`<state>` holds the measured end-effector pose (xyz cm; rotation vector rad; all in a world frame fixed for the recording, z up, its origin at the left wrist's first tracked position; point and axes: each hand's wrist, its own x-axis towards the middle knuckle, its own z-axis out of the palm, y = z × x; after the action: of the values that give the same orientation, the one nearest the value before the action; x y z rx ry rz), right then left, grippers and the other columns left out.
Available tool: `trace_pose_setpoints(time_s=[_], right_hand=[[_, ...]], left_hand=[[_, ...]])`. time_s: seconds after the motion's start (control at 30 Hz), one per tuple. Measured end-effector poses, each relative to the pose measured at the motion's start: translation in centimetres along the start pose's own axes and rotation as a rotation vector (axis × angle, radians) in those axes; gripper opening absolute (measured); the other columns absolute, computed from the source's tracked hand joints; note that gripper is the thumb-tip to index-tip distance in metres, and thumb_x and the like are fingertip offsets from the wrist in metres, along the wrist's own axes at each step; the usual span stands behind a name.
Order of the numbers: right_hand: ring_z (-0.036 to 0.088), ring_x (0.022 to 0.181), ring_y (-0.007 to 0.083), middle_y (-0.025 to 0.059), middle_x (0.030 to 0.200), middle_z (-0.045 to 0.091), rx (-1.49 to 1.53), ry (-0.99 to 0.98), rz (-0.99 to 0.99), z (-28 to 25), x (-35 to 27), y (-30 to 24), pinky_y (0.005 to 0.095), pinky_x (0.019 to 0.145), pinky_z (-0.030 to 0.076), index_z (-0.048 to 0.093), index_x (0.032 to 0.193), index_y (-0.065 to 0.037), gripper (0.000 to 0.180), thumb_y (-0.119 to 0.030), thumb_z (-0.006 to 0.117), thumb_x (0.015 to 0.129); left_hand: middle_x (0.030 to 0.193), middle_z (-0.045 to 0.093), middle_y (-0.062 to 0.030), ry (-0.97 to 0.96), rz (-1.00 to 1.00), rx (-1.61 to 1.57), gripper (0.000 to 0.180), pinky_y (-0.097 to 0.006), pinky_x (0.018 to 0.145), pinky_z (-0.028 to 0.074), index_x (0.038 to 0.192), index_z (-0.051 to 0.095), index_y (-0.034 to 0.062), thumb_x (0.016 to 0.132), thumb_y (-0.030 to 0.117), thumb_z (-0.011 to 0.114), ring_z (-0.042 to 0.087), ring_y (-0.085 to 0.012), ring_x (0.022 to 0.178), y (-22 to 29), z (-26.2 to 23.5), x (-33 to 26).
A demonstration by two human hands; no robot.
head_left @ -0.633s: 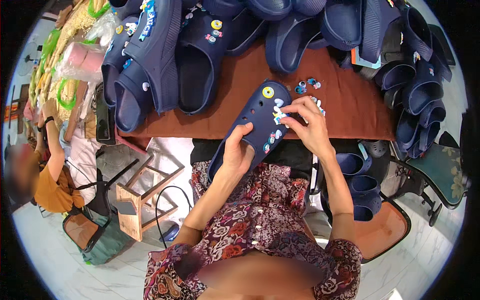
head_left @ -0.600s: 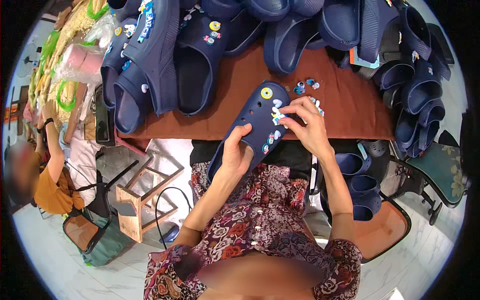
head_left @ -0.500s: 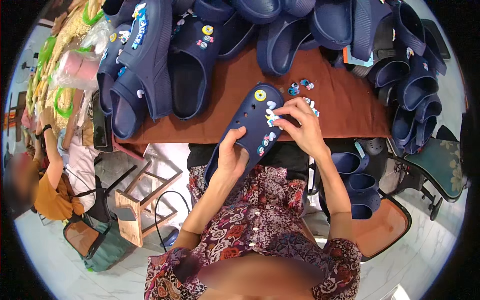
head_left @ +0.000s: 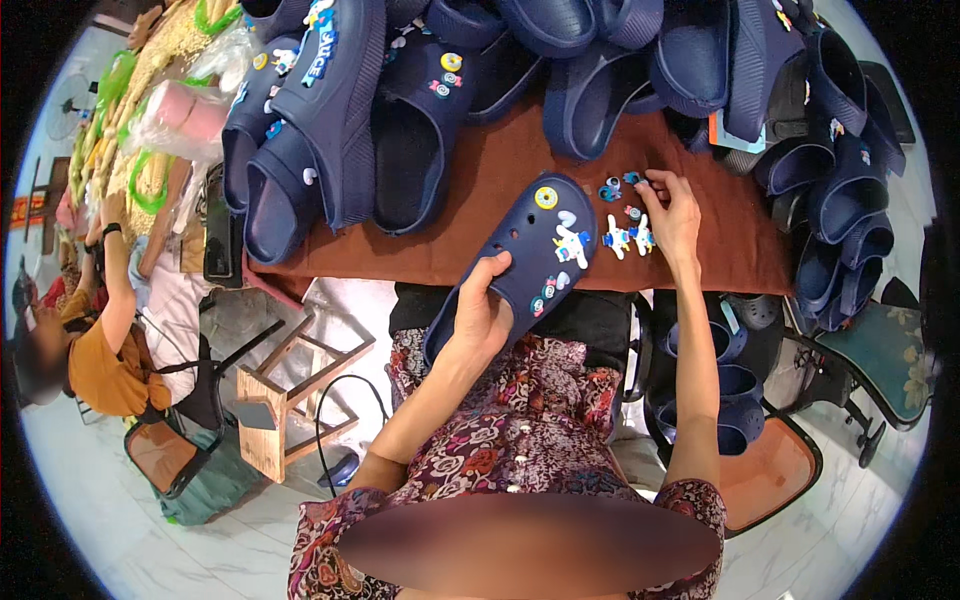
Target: Manually attaching decorative charms to the holes of blue clogs.
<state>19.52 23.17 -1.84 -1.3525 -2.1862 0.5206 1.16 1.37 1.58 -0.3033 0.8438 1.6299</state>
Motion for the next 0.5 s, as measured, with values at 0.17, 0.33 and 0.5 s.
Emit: trace_pose_setpoints(time_s=[0.17, 0.33, 0.5], right_hand=[[0.064, 0.078, 0.0207, 0.0095, 0.086, 0.064, 0.072, -0.055, 0.0, -0.1, 0.2, -0.5, 0.0334, 0.072, 0.05, 0.066, 0.099, -0.005, 0.018, -0.015, 0.069, 0.084], [0.064, 0.08, 0.0166, 0.0065, 0.088, 0.066, 0.479, -0.202, 0.136, -2.4, -0.4, -4.3, 0.0312, 0.071, 0.049, 0.066, 0.1, -0.003, 0.019, -0.01, 0.069, 0.083], [0.063, 0.084, 0.0154, 0.0059, 0.089, 0.067, 0.546, -0.478, -0.173, -4.6, -1.1, -9.9, 0.0296, 0.074, 0.048, 0.067, 0.098, 0.0, 0.018, -0.007, 0.069, 0.082]], left_hand=[[0.119, 0.061, -0.0166, -0.034, -0.014, -0.005, 0.045, -0.043, 0.098, 0.046, 0.122, 0.053, -0.0017, 0.085, 0.021, 0.059, 0.061, -0.0291, 0.108, 0.1, 0.0, -0.2], [0.12, 0.061, -0.0163, -0.072, -0.016, 0.032, 0.044, -0.042, 0.097, 0.047, 0.125, 0.05, -0.0022, 0.086, 0.017, 0.057, 0.061, -0.0289, 0.108, 0.2, 1.0, -0.9], [0.119, 0.061, -0.0154, -0.094, 0.012, 0.066, 0.044, -0.041, 0.097, 0.048, 0.125, 0.049, -0.0025, 0.087, 0.017, 0.056, 0.061, -0.0268, 0.108, -0.7, 0.2, -0.5]])
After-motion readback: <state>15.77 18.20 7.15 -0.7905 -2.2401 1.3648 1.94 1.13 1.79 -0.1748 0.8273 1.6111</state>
